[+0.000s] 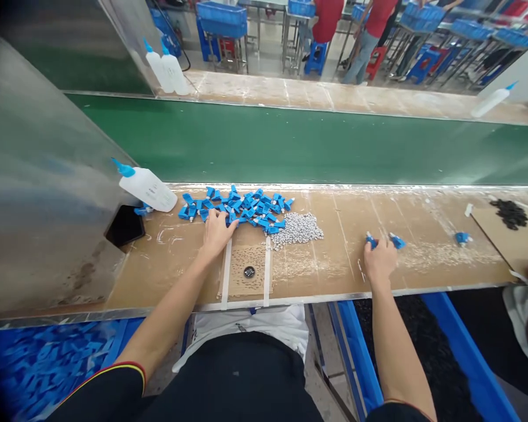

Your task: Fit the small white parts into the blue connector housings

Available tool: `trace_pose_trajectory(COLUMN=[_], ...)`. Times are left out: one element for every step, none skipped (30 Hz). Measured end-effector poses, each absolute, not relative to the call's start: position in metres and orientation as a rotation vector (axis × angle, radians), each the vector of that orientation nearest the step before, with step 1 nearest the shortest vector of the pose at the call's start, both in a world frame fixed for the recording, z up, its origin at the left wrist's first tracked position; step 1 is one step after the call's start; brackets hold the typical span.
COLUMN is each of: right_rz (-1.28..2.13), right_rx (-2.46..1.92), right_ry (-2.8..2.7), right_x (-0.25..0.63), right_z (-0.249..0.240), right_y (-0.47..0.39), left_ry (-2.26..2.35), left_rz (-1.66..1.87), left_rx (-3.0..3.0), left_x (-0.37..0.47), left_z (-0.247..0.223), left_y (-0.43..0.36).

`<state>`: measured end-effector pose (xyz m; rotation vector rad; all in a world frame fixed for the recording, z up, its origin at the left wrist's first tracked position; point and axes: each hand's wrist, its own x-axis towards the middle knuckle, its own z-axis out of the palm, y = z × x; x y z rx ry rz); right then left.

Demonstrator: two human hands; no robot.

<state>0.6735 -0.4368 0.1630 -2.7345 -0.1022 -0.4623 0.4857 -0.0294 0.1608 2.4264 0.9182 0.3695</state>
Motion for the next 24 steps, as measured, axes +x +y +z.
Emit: trace_pose_trajectory(right_rz=[-0.516, -0.567, -0.599, -0.603, -0.577, -0.526, -0.454, -0.375, -0.290, -0.204, -0.135, -0.084, -0.053, -0.039, -0.031, -0.026, -0.022, -0.022, -0.024, -0.029, -0.032, -0.033, -0.026, -0.009], right_rx=[-2.717, -2.674, -2.619, -2.563, -2.516, -2.484, -2.460, -2.433, -2.392, -2.344, -2.305, -2.277, -2.264, -2.265, -2.274, -2.286, -2.304, -2.327, -2.354, -2.382, -2.408, -2.430, -2.445, -2.453], right_ry=[-0.140, -0.209, -0.296, -0.390, -0.482, -0.569, -0.651, -0.729, -0.801, -0.857, -0.889, -0.899, -0.892, -0.876, -0.861, -0.852, -0.850, -0.853, -0.862, -0.877, -0.896, -0.921, -0.952, -0.990], right_x=[0.678, 0.680, 0.678, 0.674, 0.667, 0.658, 0.648, 0.637, 0.627, 0.619, 0.612, 0.607, 0.605, 0.604, 0.605, 0.606, 0.608, 0.610, 0.611, 0.612, 0.613, 0.613, 0.614, 0.614], right_z=[0.166, 0.167, 0.167, 0.166, 0.162, 0.157, 0.151, 0.144, 0.137, 0.132, 0.127, 0.125, 0.123, 0.123, 0.123, 0.123, 0.124, 0.124, 0.125, 0.125, 0.125, 0.126, 0.126, 0.127], right_y=[-0.441, -0.442, -0.439, -0.432, -0.423, -0.412, -0.399, -0.387, -0.375, -0.365, -0.356, -0.349, -0.344, -0.340, -0.338, -0.336, -0.335, -0.334, -0.333, -0.332, -0.332, -0.331, -0.331, -0.331], left_ry=[0.905, 0.890, 0.873, 0.851, 0.828, 0.805, 0.785, 0.770, 0.764, 0.761, 0.759, 0.755, 0.747, 0.734, 0.718, 0.704, 0.693, 0.684, 0.677, 0.674, 0.678, 0.689, 0.707, 0.729], left_rz=[0.350, 0.341, 0.344, 0.356, 0.375, 0.396, 0.412, 0.424, 0.435, 0.454, 0.484, 0.523, 0.564, 0.599, 0.620, 0.620, 0.599, 0.559, 0.509, 0.461, 0.432, 0.431, 0.458, 0.501], left_rx=[2.433, 2.433, 2.430, 2.425, 2.419, 2.412, 2.403, 2.393, 2.380, 2.360, 2.326, 2.274, 2.200, 2.105, 1.999, 1.891, 1.790, 1.701, 1.630, 1.580, 1.552, 1.542, 1.547, 1.553], left_x=[0.486, 0.486, 0.485, 0.484, 0.483, 0.481, 0.480, 0.478, 0.475, 0.472, 0.468, 0.462, 0.456, 0.449, 0.442, 0.434, 0.426, 0.419, 0.411, 0.405, 0.398, 0.393, 0.388, 0.384], left_z=[0.159, 0.157, 0.156, 0.155, 0.154, 0.154, 0.155, 0.156, 0.158, 0.161, 0.164, 0.167, 0.169, 0.171, 0.173, 0.173, 0.173, 0.172, 0.171, 0.169, 0.166, 0.164, 0.160, 0.157], left_y=[-0.030, -0.031, -0.032, -0.032, -0.032, -0.031, -0.031, -0.030, -0.030, -0.030, -0.030, -0.030, -0.030, -0.031, -0.033, -0.035, -0.037, -0.040, -0.043, -0.046, -0.049, -0.052, -0.054, -0.056])
